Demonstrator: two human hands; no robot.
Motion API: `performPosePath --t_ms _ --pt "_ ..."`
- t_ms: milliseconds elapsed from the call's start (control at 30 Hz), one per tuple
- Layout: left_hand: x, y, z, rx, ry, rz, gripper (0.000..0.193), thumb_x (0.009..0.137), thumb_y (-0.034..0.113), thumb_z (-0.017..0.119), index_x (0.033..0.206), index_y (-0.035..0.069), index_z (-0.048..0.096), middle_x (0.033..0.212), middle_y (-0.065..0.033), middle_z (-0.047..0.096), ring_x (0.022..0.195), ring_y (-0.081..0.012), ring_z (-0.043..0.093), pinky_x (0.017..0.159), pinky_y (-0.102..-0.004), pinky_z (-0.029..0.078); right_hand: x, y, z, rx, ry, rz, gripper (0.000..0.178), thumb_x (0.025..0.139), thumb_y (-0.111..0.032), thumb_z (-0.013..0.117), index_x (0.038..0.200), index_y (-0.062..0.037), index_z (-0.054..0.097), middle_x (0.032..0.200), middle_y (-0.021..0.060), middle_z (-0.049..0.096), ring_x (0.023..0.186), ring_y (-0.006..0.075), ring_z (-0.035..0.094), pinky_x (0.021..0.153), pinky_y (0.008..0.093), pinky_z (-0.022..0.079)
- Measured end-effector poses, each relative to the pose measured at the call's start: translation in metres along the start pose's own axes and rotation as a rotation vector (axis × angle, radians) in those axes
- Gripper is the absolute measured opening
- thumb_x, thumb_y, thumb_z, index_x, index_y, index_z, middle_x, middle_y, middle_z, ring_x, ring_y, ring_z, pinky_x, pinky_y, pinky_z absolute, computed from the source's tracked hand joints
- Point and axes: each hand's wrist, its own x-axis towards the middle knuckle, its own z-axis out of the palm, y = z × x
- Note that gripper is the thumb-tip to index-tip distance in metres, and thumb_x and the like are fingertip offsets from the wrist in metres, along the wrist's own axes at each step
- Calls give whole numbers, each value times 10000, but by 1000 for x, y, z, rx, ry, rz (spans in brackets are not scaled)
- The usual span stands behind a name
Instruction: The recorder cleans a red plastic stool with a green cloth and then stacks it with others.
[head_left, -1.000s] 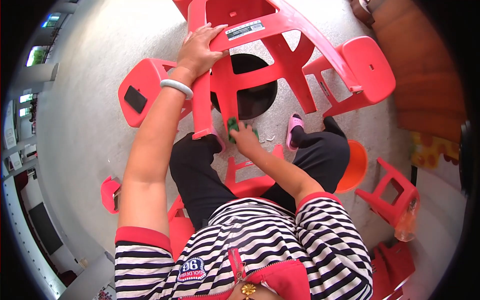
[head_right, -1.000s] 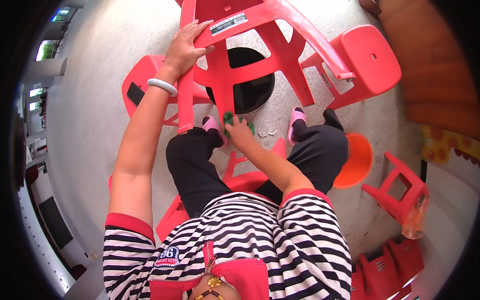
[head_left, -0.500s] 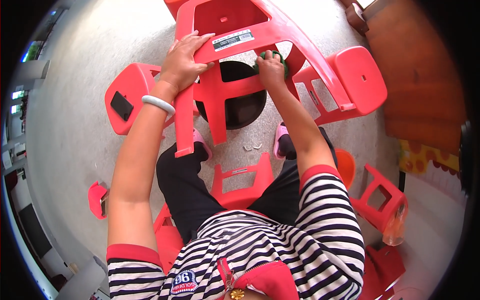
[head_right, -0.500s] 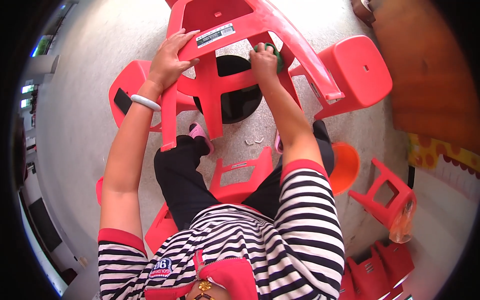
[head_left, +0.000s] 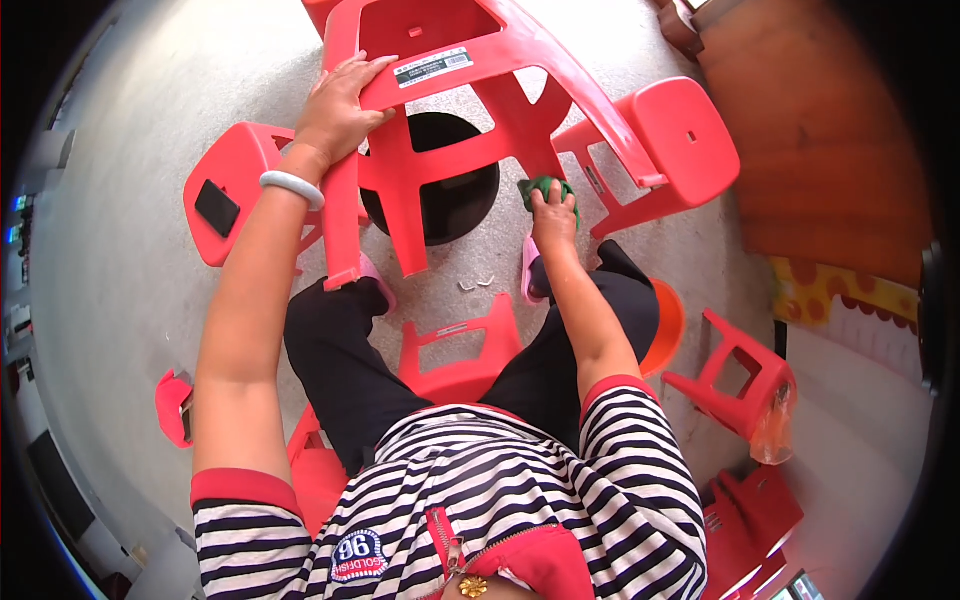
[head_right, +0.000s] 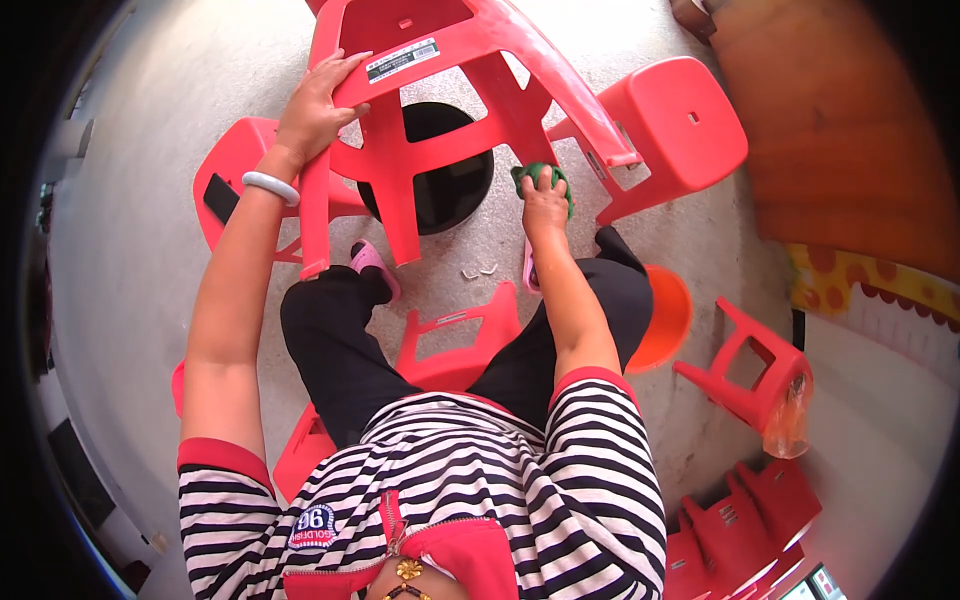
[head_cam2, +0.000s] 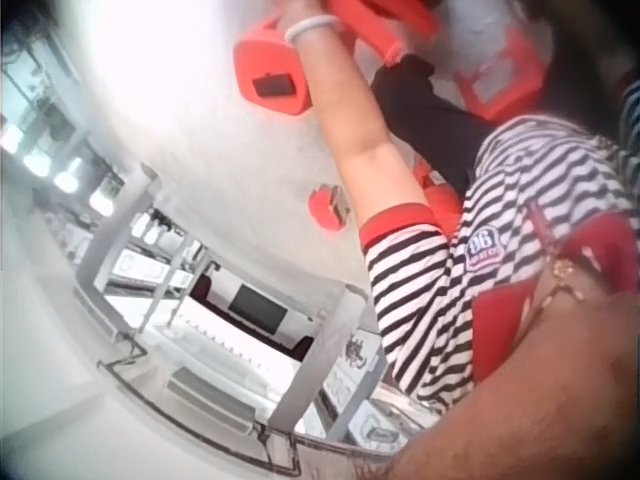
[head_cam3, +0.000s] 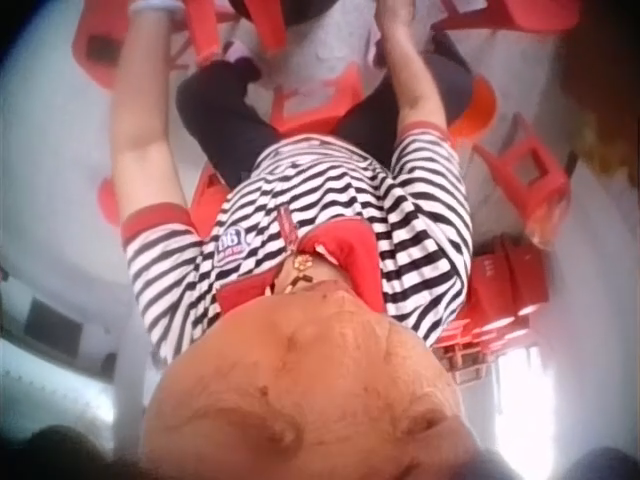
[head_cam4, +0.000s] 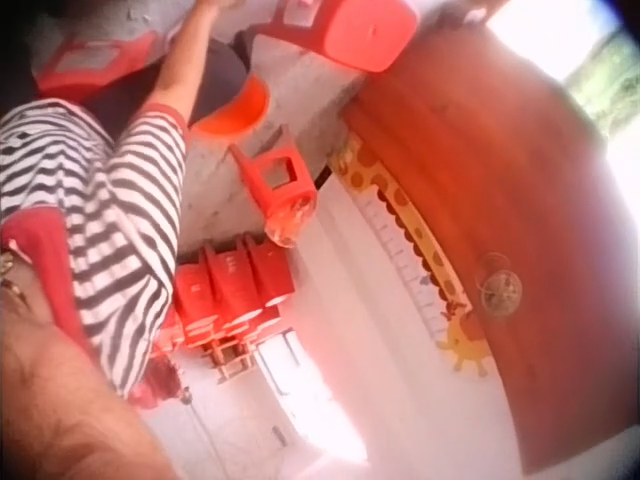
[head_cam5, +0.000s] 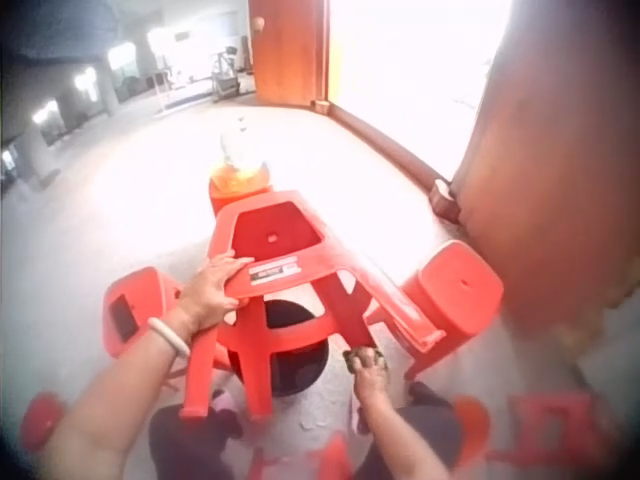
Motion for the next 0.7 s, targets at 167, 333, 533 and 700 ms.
performPosePath --t_ms 167,333,533,700 --pt "5 7 5 6 -25 -40 682 802 339 711 1442 244 496 1500 -128 459 1448 -260 337 1209 -445 219 -42 -1 -7 109 -47 305 330 824 -72 604 1134 -177 645 1303 205 463 1050 432 535 906 471 491" --pt "1 3 1 2 -42 -75 677 801 353 697 1441 262 494 1509 -110 450 1459 -236 318 1219 -445 202 -23 -41 -29 502 -112 192 305 794 3 590 1055 -138 663 1193 222 502 1049 467 532 912 506 478" --pt "0 -1 2 -32 -31 -65 680 794 346 701 1437 255 500 1500 -114 460 1457 -237 322 1218 -445 203 70 -49 -46 322 208 130 298 795 -20 607 1058 -153 654 1240 184 520 1068 398 548 809 445 552" --pt "5 24 1 15 -50 -86 697 795 310 736 1442 205 499 1468 -132 495 1441 -288 347 1195 -437 247 40 -3 -6 107 -113 97 408 782 -37 650 1166 -172 614 1307 160 503 1070 364 566 765 431 579"
